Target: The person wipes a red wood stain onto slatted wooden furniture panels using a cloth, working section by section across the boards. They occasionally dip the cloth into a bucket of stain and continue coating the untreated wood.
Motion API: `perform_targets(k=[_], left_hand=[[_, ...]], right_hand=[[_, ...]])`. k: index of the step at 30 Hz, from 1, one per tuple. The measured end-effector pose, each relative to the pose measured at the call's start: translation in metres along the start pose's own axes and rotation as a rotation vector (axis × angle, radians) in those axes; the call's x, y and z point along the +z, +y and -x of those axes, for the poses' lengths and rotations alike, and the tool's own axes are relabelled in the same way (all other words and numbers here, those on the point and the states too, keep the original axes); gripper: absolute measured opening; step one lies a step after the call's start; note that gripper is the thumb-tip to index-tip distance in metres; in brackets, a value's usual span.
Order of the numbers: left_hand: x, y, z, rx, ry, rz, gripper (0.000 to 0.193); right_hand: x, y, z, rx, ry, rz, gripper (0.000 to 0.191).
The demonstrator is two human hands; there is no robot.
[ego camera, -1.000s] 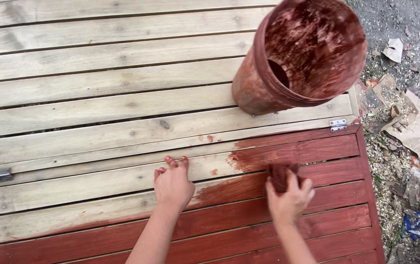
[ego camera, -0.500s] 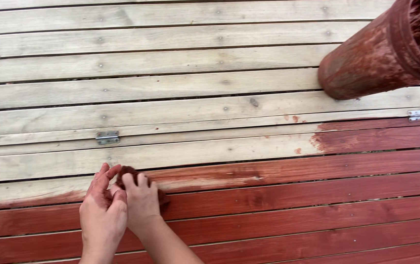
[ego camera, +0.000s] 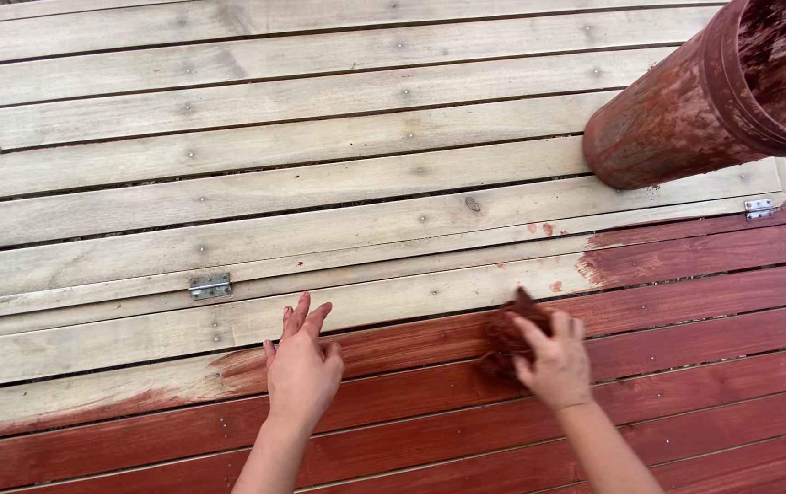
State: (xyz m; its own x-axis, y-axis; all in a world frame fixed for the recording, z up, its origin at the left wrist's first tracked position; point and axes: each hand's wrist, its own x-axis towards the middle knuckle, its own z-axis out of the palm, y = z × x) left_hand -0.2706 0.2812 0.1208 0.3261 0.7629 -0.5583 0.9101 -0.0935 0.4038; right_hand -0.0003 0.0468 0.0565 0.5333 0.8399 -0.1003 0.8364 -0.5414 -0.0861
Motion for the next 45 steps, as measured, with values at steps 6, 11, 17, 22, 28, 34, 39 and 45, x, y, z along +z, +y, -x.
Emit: perform_targets(k=[6,11,17,22,28,34,39,45], left_hand=[[0.020,0.017,-0.041,0.035,-0.188,-0.447,0.089],[0.013,0.019,-0.047,0.015,-0.248,-0.392,0.091],[-0.021,0.032,-0.062,-0.174,-0.381,-0.130,0.098],[-0.011,0.056,-0.069,-0.165,-0.126,-0.199,0.079],[-0.002,0.091,-0.077,-0.001,-0.042,-0.473,0.085],[0.003,0.106,-0.110,-0.044,-0.084,-0.407,0.103],[0.023,0.104,-0.124,-0.045,-0.053,-0.455,0.097],[0.021,0.105,-0.121,-0.044,-0.080,-0.495,0.094]], right_hand=[[-0.003,0.108,-0.008,0.577,0.155,0.021,0.060],[0.011,0.019,0.002,0.654,0.187,-0.049,0.051],[0.003,-0.226,0.021,0.043,0.091,-0.355,0.062],[0.008,-0.252,0.006,-0.293,0.048,-0.418,0.049],[0.024,-0.058,-0.036,-0.085,0.064,-0.267,0.051],[-0.012,0.136,-0.058,0.482,0.240,0.007,0.053],[-0.017,0.185,-0.080,0.828,0.284,-0.087,0.050],[0.002,0.030,-0.070,0.592,0.261,-0.129,0.049]])
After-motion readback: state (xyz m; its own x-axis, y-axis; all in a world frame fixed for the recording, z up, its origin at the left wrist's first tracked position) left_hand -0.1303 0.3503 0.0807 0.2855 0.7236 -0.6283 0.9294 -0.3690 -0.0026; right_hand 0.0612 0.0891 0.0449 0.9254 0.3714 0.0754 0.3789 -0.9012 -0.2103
